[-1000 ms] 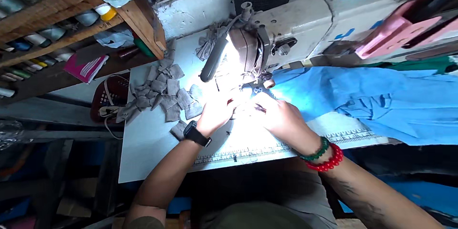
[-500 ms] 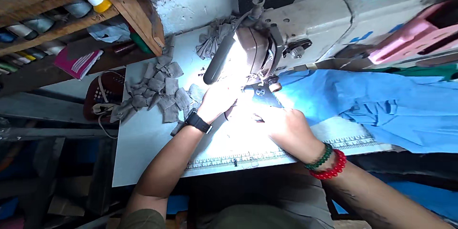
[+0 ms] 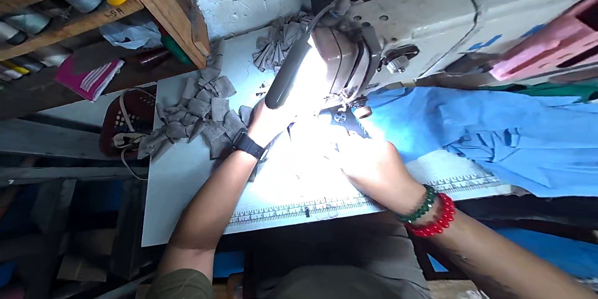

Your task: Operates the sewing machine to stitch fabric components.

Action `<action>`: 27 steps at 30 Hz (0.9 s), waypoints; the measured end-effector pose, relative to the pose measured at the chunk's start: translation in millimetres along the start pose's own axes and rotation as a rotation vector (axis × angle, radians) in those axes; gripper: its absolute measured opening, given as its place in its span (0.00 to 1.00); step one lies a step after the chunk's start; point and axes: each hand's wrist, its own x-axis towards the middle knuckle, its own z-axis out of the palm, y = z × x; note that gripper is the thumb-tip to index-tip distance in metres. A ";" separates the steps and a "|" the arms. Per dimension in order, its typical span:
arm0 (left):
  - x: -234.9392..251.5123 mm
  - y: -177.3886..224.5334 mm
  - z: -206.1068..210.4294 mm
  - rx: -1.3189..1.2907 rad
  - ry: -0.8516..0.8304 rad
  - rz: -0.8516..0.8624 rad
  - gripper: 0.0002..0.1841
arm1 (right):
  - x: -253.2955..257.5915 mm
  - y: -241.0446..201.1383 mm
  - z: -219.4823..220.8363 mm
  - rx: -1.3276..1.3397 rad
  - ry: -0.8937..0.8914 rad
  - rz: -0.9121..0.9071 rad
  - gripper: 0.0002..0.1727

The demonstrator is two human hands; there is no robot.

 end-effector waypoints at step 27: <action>-93.7 36.6 -27.5 -0.400 -0.196 0.277 0.08 | 18.7 9.4 -11.6 0.891 0.110 0.182 0.12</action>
